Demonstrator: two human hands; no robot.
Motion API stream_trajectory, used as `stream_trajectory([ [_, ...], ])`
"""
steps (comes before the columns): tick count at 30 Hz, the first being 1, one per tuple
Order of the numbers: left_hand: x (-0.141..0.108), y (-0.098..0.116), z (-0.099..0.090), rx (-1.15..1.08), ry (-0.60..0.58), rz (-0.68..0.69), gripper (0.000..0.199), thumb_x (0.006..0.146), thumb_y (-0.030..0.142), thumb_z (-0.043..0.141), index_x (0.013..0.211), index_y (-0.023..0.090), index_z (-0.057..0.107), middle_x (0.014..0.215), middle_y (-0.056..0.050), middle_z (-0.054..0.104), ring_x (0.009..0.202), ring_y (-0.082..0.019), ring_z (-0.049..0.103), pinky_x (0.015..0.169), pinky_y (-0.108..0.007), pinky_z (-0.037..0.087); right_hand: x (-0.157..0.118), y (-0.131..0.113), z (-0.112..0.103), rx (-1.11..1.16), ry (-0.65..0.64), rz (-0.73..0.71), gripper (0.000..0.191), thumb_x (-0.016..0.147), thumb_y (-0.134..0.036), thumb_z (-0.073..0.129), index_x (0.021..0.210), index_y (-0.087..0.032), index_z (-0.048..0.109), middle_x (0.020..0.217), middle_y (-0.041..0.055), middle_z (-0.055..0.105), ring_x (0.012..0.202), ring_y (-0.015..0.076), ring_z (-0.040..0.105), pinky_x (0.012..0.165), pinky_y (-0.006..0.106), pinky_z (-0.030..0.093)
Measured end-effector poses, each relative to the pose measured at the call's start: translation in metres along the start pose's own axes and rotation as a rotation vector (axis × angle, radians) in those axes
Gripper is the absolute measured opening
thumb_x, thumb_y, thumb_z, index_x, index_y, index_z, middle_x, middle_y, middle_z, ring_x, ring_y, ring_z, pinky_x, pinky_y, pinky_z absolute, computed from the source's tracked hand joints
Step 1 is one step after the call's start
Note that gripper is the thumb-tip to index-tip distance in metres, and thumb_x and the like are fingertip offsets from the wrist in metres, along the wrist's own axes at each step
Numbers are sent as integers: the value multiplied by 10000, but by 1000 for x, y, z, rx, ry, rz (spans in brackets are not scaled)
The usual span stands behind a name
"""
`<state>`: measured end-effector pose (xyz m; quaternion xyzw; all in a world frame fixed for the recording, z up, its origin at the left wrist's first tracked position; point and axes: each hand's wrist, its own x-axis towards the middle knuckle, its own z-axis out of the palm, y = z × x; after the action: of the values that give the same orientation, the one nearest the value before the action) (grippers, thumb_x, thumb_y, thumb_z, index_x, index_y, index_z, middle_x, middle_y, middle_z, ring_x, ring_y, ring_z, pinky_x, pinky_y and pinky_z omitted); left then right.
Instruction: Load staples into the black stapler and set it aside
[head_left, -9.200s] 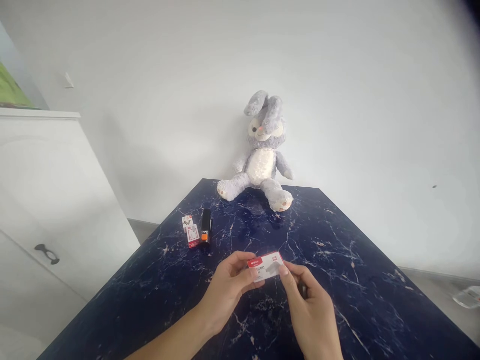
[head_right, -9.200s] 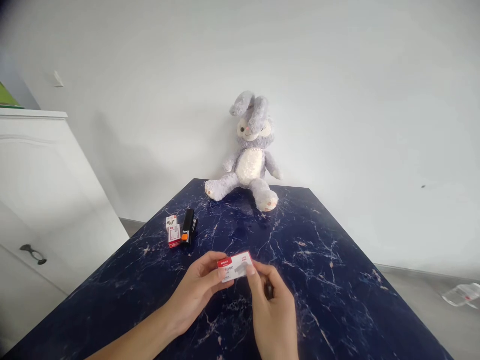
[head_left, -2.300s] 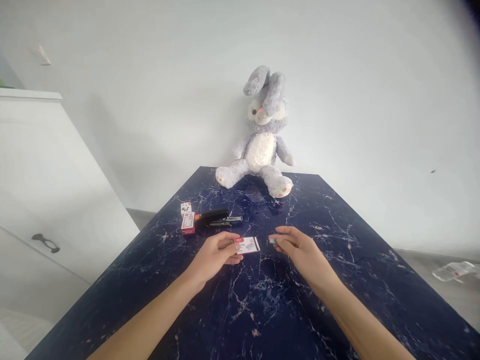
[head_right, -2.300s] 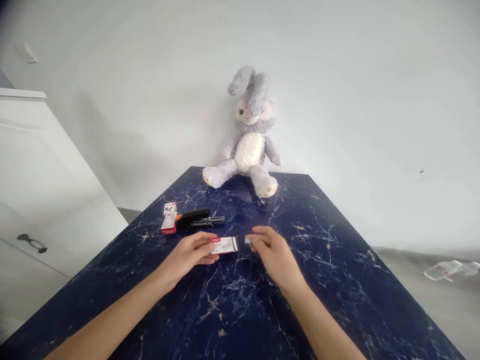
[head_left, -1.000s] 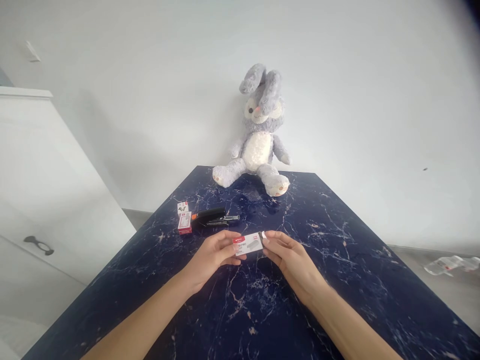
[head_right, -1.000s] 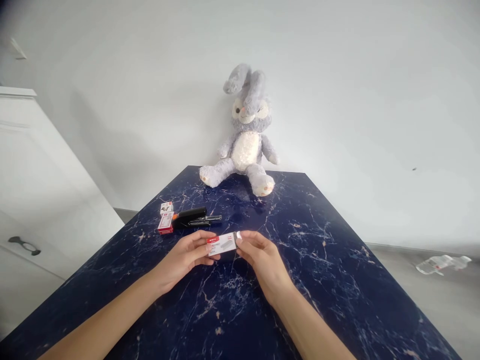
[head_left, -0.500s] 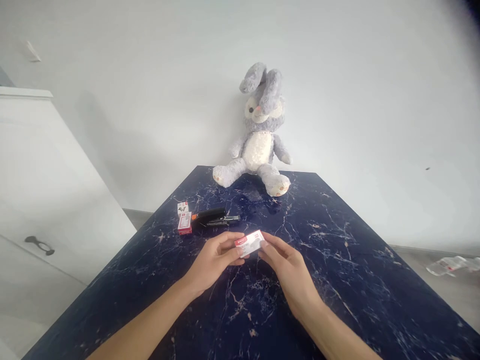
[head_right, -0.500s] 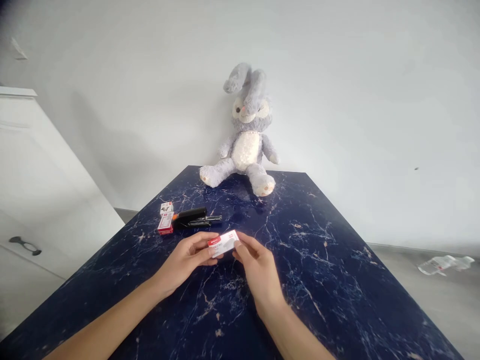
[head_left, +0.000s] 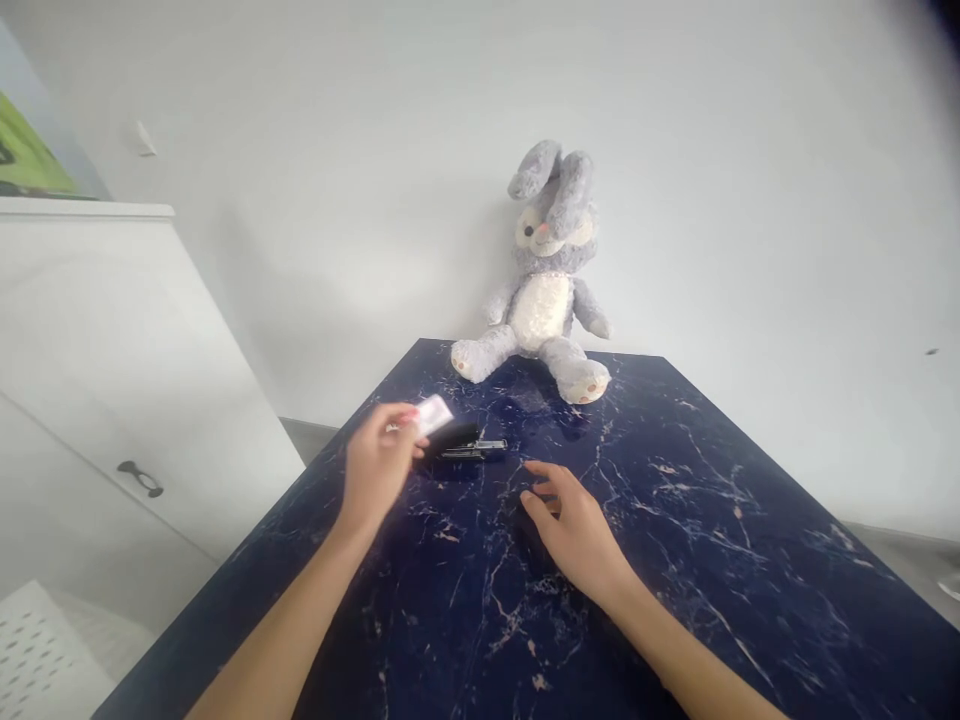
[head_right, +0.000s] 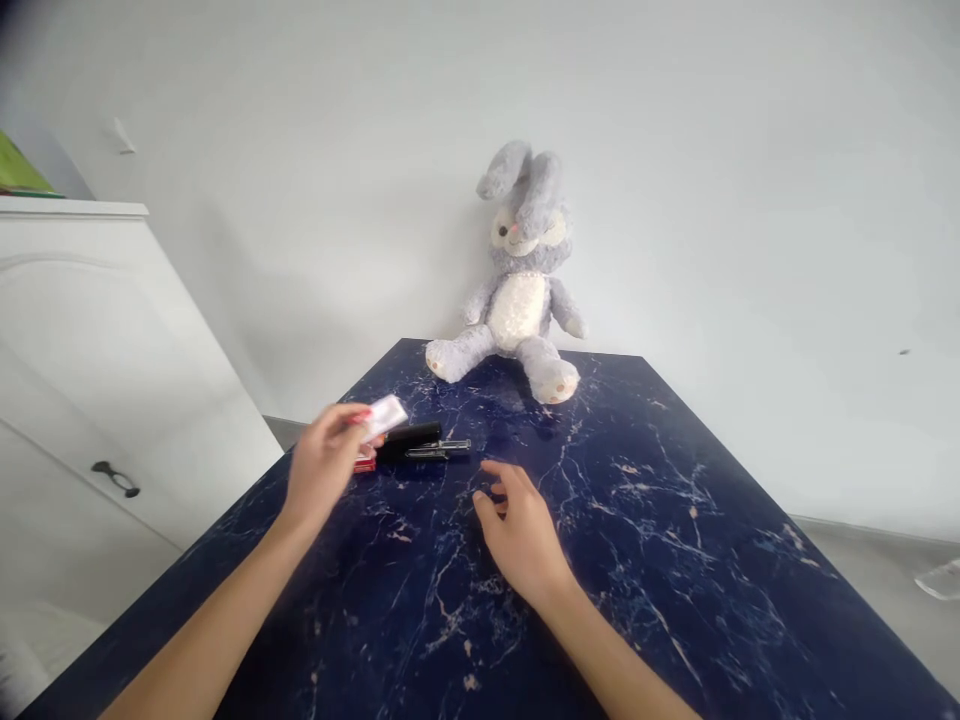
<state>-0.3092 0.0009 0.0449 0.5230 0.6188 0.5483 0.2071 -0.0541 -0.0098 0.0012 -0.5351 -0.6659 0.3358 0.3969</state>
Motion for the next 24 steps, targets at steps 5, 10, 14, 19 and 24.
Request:
stream_trajectory([
  [5, 39, -46, -43, 636, 197, -93, 284, 919, 336, 448, 1051, 181, 645, 893, -88, 731, 776, -240, 717, 709, -331, 533, 44, 9, 30, -229, 88, -169, 477, 876, -314, 526, 1347, -241, 513, 1331, 95, 565, 1131, 269, 598, 949, 412, 478],
  [10, 36, -54, -36, 813, 157, 21, 316, 872, 365, 549, 1043, 144, 697, 1126, -217, 668, 1179, -419, 539, 963, -541, 408, 63, 14, 49, -229, 129, -66, 523, 866, -290, 509, 1371, -168, 452, 1172, 123, 662, 1070, 277, 638, 951, 438, 473],
  [14, 27, -45, -16, 786, -27, 257, 423, 913, 423, 539, 1281, 227, 612, 1296, -109, 624, 1344, -333, 399, 1112, -472, 305, 56, 13, 49, -212, 110, -84, 544, 880, -288, 500, 1409, -214, 395, 1202, 93, 675, 1081, 264, 646, 960, 433, 475],
  [19, 22, -55, 0, 736, -285, 440, 609, 824, 350, 699, 1395, 237, 519, 1295, -119, 614, 1361, -349, 375, 1085, -496, 353, 49, 7, 54, -283, -4, -222, 659, 890, -271, 494, 1505, -234, 260, 1286, 64, 642, 1235, 269, 534, 1042, 443, 430],
  [24, 29, -64, 2, 736, -275, 410, 625, 776, 322, 767, 1358, 240, 553, 1257, -140, 595, 1244, -326, 489, 1030, -456, 416, 47, 7, 58, -318, -196, -379, 831, 897, -260, 482, 1572, -226, -2, 1456, 62, 509, 1372, 237, 364, 1139, 426, 335],
])
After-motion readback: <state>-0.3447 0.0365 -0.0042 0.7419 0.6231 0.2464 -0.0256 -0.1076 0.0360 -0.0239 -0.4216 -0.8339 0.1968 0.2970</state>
